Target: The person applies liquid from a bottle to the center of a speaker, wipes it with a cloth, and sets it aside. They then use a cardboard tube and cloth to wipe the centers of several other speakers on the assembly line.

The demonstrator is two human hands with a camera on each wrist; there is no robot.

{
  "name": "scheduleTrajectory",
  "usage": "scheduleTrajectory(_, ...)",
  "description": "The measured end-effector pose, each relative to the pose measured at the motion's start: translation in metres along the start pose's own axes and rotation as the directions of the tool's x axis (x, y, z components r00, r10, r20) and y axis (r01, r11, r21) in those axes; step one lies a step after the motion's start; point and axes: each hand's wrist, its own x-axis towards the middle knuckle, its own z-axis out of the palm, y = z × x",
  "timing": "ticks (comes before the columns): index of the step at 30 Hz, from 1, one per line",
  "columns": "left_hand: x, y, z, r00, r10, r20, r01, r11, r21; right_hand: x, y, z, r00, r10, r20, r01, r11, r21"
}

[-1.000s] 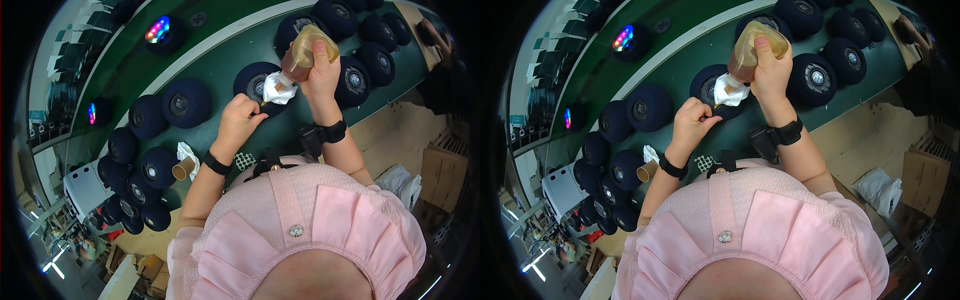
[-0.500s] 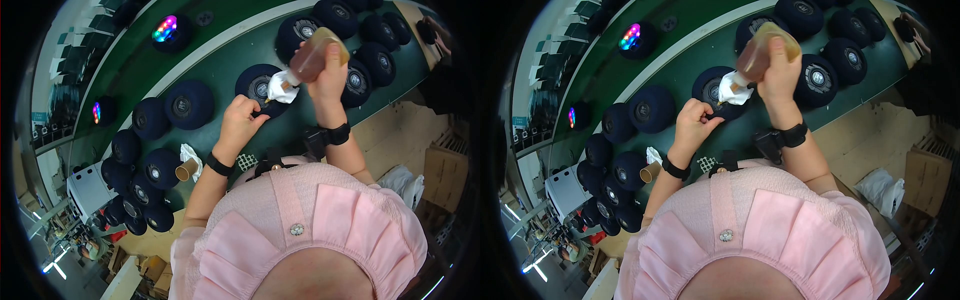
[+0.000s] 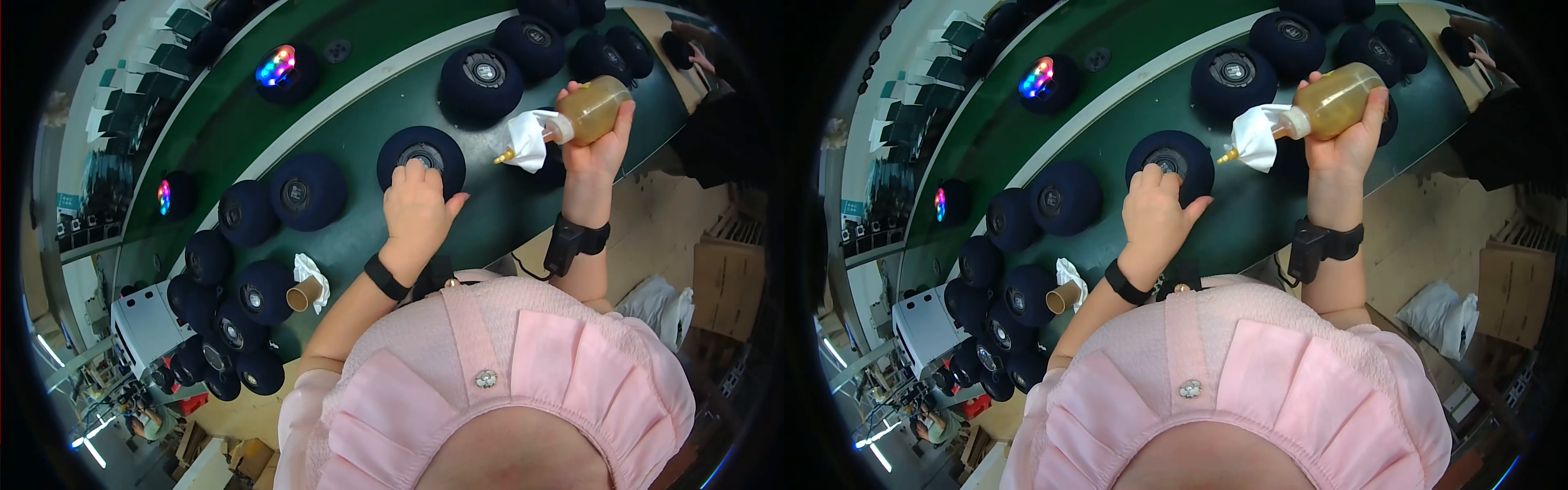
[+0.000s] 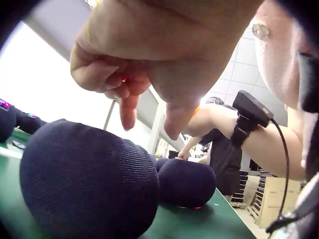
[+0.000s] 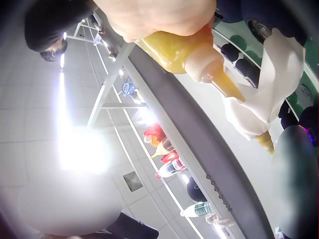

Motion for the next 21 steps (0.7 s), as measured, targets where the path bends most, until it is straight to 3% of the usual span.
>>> scheduleTrajectory(6,-0.002,-0.005,0.015,0.996,0.029,-0.087,-0.034,0.997,-0.063,-0.002,0.019,-0.004,0.999,0.050,0.017,-0.049,0.999,-0.010)
scheduleTrajectory(12,-0.004,-0.007,0.018,0.987,0.043,-0.156,-0.052,0.997,-0.051,-0.003,0.037,-0.002,1.000,-0.001,0.005,0.001,0.995,-0.102)
scheduleTrajectory(14,-0.005,-0.009,0.021,0.984,0.060,-0.166,-0.065,0.998,-0.026,0.000,0.045,-0.005,0.981,-0.124,0.149,0.156,0.961,-0.228)
scheduleTrajectory(16,-0.008,-0.010,0.024,0.969,0.091,-0.228,-0.096,0.995,-0.012,-0.004,0.051,0.001,0.962,-0.192,0.196,0.239,0.938,-0.253)
scheduleTrajectory(19,-0.010,-0.012,0.028,0.959,0.132,-0.250,-0.133,0.991,0.013,-0.003,0.062,0.000,0.955,-0.222,0.196,0.272,0.920,-0.281)
scheduleTrajectory(21,-0.010,-0.013,0.028,0.957,0.137,-0.256,-0.140,0.990,0.007,-0.004,0.065,0.003,0.934,-0.210,0.290,0.291,0.916,-0.274)
